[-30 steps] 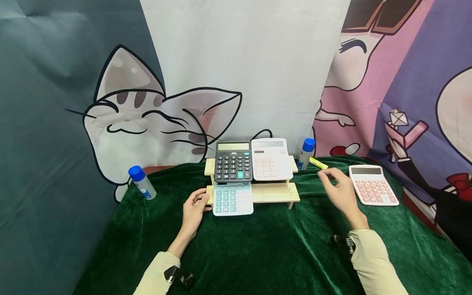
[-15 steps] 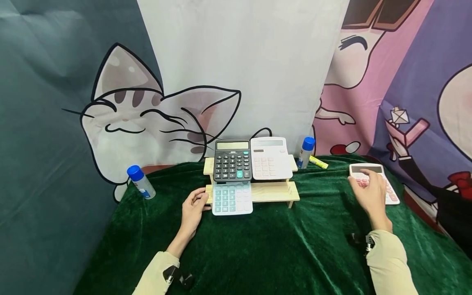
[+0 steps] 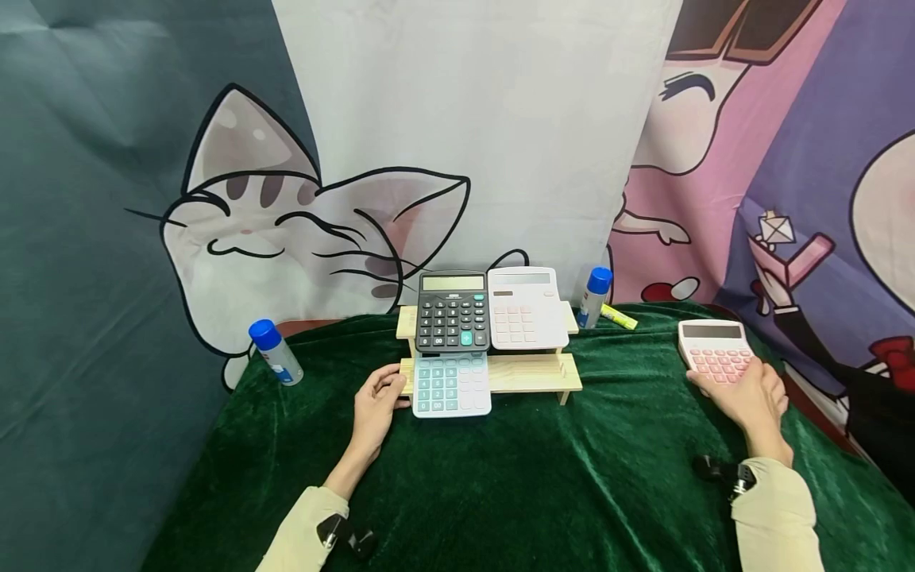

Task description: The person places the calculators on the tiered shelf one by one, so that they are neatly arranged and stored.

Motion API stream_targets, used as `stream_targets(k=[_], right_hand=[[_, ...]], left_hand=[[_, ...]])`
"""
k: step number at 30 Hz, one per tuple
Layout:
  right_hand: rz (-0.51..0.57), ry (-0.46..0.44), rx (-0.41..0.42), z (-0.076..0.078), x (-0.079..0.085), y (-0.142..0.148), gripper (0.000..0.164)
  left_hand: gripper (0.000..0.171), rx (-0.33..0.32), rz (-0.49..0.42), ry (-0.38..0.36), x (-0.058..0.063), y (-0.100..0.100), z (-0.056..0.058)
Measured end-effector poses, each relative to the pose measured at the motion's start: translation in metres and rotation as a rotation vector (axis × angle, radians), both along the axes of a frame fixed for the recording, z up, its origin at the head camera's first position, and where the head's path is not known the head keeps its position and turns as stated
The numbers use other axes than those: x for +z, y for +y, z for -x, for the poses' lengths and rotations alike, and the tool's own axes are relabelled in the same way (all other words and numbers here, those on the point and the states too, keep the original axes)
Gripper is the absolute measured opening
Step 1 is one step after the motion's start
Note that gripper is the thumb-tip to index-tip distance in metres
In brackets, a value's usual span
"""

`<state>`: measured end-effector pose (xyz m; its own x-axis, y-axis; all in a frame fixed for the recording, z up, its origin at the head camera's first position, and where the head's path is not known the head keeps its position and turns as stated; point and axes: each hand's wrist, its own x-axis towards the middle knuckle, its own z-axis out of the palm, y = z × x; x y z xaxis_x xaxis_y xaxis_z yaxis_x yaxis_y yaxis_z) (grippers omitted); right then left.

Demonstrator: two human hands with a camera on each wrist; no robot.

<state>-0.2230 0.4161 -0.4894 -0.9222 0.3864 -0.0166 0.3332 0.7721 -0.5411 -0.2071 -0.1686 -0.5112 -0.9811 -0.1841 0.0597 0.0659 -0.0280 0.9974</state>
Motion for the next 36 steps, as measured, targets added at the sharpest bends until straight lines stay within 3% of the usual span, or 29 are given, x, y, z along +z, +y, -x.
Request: stream_targets(k=[8, 21, 28, 36], right_hand=[[-0.052, -0.128, -0.025, 0.0, -0.0023, 0.0072, 0.136], [-0.093, -0.188, -0.032, -0.0014, 0.0025, 0.0042, 0.141], [-0.106, -0.115, -0.045, -0.0027, -0.0003, 0.0044, 0.129], [-0.046, -0.004, -0.086, 0.0, -0.0005, 0.0003, 0.117]], left_hand=[[0.036, 0.008, -0.001, 0.009, -0.001, 0.0004, 0.0013], [0.036, 0.01, -0.002, 0.014, -0.0023, 0.0006, 0.0015], [0.036, -0.001, -0.008, 0.003, -0.0006, 0.0004, 0.0015], [0.038, -0.001, -0.004, -0.006, 0.0008, 0.0002, 0.0002]])
